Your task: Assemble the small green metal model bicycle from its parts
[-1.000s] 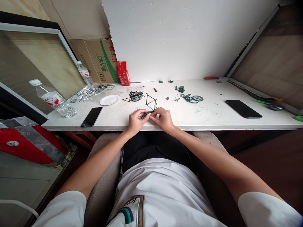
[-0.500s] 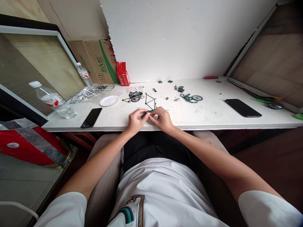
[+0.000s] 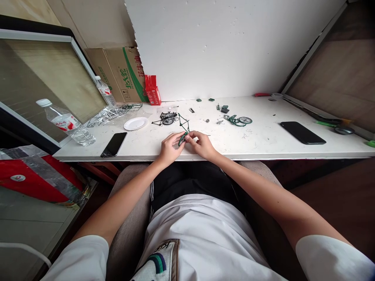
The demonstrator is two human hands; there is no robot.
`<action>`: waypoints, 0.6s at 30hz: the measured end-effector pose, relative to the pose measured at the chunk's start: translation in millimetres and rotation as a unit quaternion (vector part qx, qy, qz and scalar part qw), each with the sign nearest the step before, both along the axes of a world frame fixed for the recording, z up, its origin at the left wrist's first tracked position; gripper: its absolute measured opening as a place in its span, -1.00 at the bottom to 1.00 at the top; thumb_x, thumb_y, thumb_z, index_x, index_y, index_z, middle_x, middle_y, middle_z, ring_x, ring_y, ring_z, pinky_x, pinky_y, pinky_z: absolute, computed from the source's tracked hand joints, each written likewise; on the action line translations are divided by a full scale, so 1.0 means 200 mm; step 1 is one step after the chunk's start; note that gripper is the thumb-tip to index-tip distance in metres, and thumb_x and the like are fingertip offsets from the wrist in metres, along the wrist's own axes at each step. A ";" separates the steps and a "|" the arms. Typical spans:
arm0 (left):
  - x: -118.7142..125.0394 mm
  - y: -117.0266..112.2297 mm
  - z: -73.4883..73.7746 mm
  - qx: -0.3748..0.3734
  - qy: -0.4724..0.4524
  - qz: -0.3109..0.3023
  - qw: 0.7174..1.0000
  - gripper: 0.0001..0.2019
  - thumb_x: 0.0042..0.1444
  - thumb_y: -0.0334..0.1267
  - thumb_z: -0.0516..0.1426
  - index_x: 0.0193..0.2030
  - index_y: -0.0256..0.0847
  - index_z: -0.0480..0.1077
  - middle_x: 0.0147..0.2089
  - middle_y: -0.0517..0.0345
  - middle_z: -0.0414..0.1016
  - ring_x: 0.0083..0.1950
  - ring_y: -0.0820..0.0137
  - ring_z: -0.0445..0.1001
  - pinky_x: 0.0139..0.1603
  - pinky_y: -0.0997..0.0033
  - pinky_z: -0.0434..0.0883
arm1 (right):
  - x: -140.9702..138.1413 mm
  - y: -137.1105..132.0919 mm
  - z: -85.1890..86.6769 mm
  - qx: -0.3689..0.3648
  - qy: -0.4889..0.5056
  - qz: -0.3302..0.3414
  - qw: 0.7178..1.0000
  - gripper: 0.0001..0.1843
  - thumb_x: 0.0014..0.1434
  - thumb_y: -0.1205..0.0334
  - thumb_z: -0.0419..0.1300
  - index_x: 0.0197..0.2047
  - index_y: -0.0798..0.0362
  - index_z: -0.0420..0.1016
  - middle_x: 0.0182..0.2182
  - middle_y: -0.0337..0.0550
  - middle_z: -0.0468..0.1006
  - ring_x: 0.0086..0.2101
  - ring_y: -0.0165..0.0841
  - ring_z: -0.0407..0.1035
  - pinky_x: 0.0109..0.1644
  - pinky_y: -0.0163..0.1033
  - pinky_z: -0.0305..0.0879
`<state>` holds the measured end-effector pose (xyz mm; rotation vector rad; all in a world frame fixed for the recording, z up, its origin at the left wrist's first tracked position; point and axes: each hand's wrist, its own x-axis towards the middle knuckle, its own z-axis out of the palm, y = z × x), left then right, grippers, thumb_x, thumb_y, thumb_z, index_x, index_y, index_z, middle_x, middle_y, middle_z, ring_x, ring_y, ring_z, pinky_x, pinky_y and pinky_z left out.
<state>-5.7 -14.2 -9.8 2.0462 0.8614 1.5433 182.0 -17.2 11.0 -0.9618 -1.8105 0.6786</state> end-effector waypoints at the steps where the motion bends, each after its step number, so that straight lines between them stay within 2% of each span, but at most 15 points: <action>1: 0.00 0.00 0.00 0.004 0.003 0.003 1.000 -0.61 0.27 -0.22 0.28 0.23 -0.18 0.54 0.19 -0.10 0.60 0.11 0.21 0.68 0.17 0.26 0.66 | 0.00 0.00 0.00 -0.003 0.002 0.005 1.000 -0.45 0.40 -0.33 0.10 -0.19 0.00 0.55 -0.25 -0.09 0.64 -0.20 -0.22 0.50 -0.28 -0.22 0.35; 7: -0.01 -0.01 0.01 0.037 0.035 0.020 0.999 -0.61 0.29 -0.28 0.26 0.25 -0.18 0.54 0.17 -0.08 0.61 0.14 0.23 0.65 0.14 0.28 0.68 | 0.00 0.02 -0.02 0.016 -0.008 0.010 1.000 -0.52 0.45 -0.25 0.07 -0.17 -0.01 0.49 -0.26 -0.10 0.62 -0.25 -0.24 0.48 -0.21 -0.18 0.35; 15: -0.01 0.00 0.00 0.082 0.056 0.032 0.995 -0.63 0.32 -0.29 0.24 0.25 -0.21 0.53 0.13 -0.08 0.62 0.11 0.27 0.64 -0.03 0.37 0.71 | -0.02 0.02 -0.03 0.058 -0.070 -0.028 0.995 -0.60 0.51 -0.13 -0.01 -0.18 -0.02 0.40 -0.30 -0.10 0.57 -0.28 -0.23 0.40 -0.18 -0.17 0.28; 18: -0.01 0.01 -0.01 0.080 0.055 0.040 0.995 -0.64 0.33 -0.28 0.24 0.24 -0.20 0.54 0.11 -0.09 0.63 0.10 0.25 0.65 -0.07 0.39 0.71 | -0.03 -0.01 -0.03 0.068 -0.120 -0.064 0.988 -0.66 0.53 -0.04 -0.04 -0.16 -0.02 0.39 -0.29 -0.09 0.55 -0.27 -0.22 0.40 -0.18 -0.18 0.25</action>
